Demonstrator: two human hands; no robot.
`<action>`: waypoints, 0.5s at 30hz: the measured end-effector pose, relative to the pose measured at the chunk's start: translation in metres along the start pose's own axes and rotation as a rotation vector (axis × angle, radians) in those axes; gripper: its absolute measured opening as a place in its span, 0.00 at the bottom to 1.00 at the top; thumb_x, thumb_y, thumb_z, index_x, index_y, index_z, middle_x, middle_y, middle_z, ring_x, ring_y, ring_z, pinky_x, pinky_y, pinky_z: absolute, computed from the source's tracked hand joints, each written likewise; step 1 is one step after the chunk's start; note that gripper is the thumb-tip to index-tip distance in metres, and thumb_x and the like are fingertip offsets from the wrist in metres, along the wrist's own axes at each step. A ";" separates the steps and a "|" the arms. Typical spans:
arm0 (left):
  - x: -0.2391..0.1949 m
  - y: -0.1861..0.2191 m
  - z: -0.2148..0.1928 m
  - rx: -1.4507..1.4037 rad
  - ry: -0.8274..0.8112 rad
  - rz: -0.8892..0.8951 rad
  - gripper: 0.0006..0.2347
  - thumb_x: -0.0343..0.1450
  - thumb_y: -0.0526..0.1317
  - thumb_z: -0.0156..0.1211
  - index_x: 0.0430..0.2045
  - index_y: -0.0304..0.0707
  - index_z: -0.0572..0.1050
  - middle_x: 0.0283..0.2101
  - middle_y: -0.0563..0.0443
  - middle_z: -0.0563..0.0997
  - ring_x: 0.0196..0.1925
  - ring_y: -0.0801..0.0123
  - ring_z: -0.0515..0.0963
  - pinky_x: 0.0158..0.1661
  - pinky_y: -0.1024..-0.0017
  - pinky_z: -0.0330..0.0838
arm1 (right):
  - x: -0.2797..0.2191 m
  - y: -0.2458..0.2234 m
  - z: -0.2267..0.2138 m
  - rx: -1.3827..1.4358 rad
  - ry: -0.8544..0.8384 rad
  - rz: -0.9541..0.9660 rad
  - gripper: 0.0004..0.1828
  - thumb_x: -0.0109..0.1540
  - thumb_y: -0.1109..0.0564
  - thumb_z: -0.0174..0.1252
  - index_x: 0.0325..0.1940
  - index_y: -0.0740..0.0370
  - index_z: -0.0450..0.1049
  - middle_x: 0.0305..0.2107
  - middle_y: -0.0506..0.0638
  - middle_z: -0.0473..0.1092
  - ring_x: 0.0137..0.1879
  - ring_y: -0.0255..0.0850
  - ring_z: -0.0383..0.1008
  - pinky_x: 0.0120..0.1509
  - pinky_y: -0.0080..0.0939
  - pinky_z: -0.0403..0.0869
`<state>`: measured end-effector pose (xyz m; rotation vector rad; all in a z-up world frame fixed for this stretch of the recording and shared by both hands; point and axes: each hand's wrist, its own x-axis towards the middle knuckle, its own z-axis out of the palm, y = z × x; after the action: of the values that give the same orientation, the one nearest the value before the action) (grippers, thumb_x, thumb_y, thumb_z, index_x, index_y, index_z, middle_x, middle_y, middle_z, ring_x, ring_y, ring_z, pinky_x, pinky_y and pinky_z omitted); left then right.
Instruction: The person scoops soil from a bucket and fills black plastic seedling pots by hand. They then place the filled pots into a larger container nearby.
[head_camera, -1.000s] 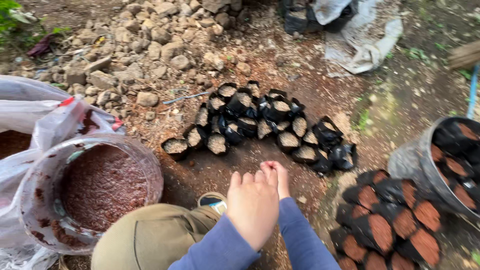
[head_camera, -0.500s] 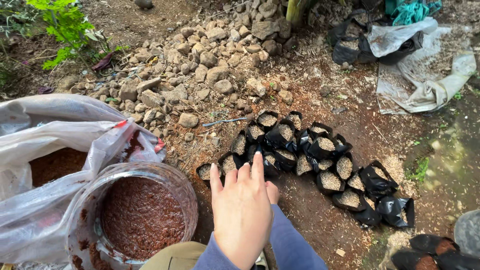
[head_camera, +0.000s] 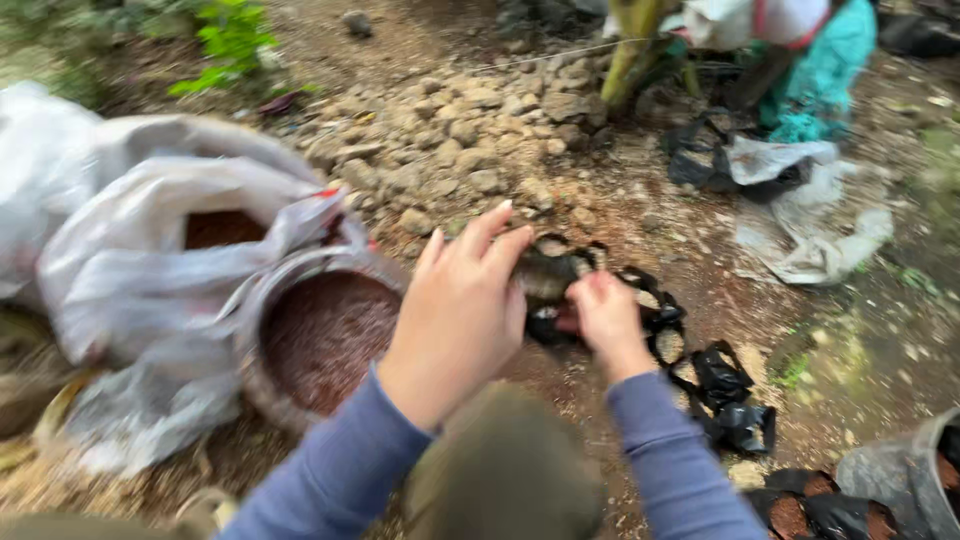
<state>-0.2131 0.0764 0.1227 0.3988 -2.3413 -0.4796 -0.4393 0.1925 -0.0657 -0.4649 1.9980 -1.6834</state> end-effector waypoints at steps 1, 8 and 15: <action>-0.007 -0.011 -0.017 0.009 0.000 0.023 0.18 0.66 0.35 0.61 0.52 0.33 0.74 0.60 0.38 0.75 0.60 0.47 0.76 0.60 0.48 0.68 | -0.004 -0.037 0.001 -0.048 -0.090 0.016 0.06 0.64 0.59 0.54 0.35 0.63 0.73 0.27 0.49 0.73 0.32 0.39 0.77 0.36 0.41 0.79; -0.068 -0.076 -0.099 -0.188 -0.035 -0.169 0.16 0.72 0.43 0.63 0.50 0.32 0.76 0.52 0.36 0.79 0.54 0.47 0.81 0.54 0.61 0.74 | -0.053 -0.170 0.104 -0.196 -0.566 0.121 0.07 0.63 0.57 0.53 0.38 0.63 0.74 0.26 0.53 0.74 0.30 0.42 0.78 0.35 0.42 0.78; -0.129 -0.113 -0.108 -0.033 -0.225 -0.303 0.20 0.62 0.40 0.66 0.48 0.34 0.77 0.45 0.38 0.81 0.47 0.47 0.81 0.47 0.56 0.76 | -0.094 -0.101 0.201 -0.151 -0.793 0.256 0.07 0.63 0.56 0.55 0.39 0.63 0.74 0.31 0.49 0.71 0.31 0.39 0.73 0.31 0.43 0.77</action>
<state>-0.0307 0.0044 0.0719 0.7220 -2.4947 -0.7392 -0.2537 0.0603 0.0214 -0.7499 1.5040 -0.9692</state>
